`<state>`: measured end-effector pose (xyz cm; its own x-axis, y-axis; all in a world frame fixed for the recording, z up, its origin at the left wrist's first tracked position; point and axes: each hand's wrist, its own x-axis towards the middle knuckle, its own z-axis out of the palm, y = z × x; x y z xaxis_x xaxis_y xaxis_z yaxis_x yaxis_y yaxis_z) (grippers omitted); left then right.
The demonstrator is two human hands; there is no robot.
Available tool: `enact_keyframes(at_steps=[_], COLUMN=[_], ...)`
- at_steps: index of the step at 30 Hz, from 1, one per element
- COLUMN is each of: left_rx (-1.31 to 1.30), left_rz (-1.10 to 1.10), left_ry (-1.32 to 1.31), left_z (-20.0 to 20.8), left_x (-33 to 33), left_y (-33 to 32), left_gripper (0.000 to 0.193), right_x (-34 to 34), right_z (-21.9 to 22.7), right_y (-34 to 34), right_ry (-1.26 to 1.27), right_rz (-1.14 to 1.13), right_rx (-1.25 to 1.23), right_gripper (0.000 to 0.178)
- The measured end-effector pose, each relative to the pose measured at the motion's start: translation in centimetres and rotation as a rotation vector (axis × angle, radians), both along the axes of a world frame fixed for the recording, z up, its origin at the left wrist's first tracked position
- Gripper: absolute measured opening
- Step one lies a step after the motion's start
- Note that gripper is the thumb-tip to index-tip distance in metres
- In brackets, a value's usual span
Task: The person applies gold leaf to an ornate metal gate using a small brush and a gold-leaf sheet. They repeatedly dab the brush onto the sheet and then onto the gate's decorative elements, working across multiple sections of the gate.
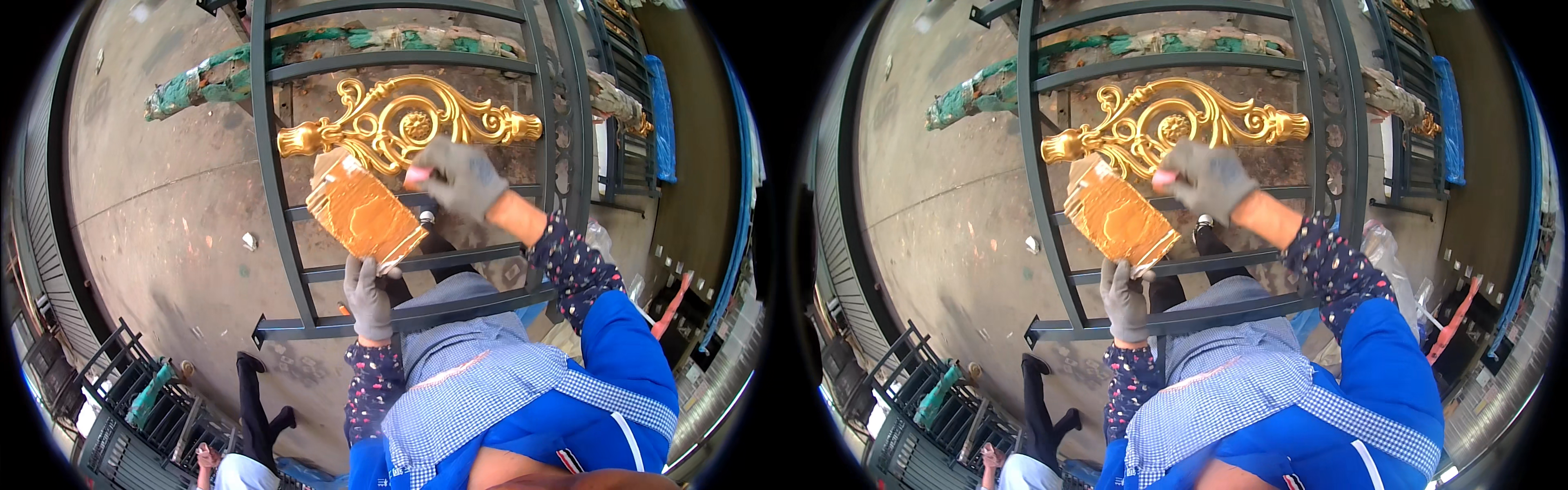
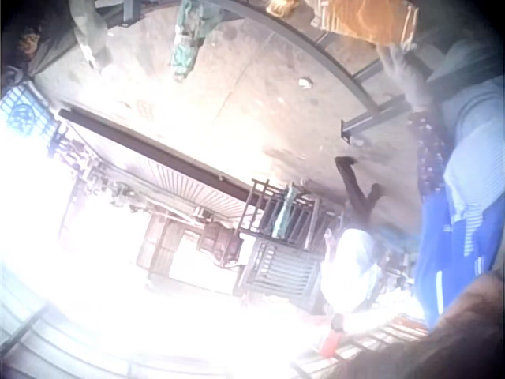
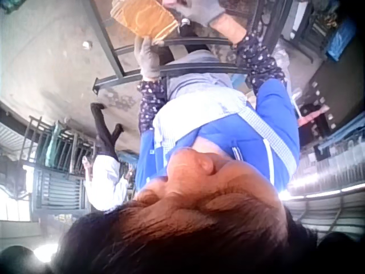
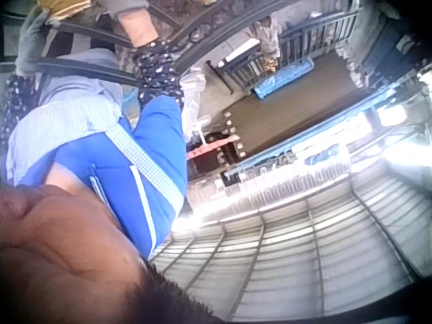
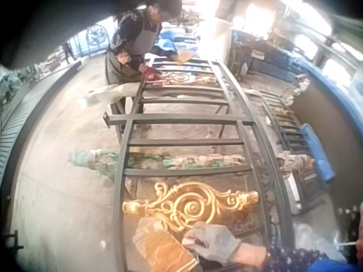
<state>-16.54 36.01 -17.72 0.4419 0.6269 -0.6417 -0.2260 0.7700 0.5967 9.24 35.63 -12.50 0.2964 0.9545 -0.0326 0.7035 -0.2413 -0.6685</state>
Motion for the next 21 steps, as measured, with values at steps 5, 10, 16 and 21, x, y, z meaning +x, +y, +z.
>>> enact_keyframes(at_steps=[5,10,16,21], left_rx=[-0.022,0.007,0.021,0.028], left_rz=[-0.014,-0.073,-0.093,-0.078], left_ry=[-0.039,-0.073,-0.056,-0.001], left_z=[0.3,-0.6,-0.2,-0.9], left_x=[1.3,1.6,2.7,2.2], left_y=[0.6,0.2,0.3,0.1], left_gripper=[0.032,0.029,0.027,0.025], right_x=[-4.0,-5.4,-4.4,-2.2], right_z=[2.1,1.0,1.1,1.1], right_y=[-0.6,-0.4,-2.7,-2.5], right_ry=[-0.006,-0.15,-0.266,-0.141], right_rz=[-0.002,0.056,0.054,0.023], right_rx=[0.048,0.051,-0.079,-0.005], right_gripper=[0.019,0.015,0.012,0.013])
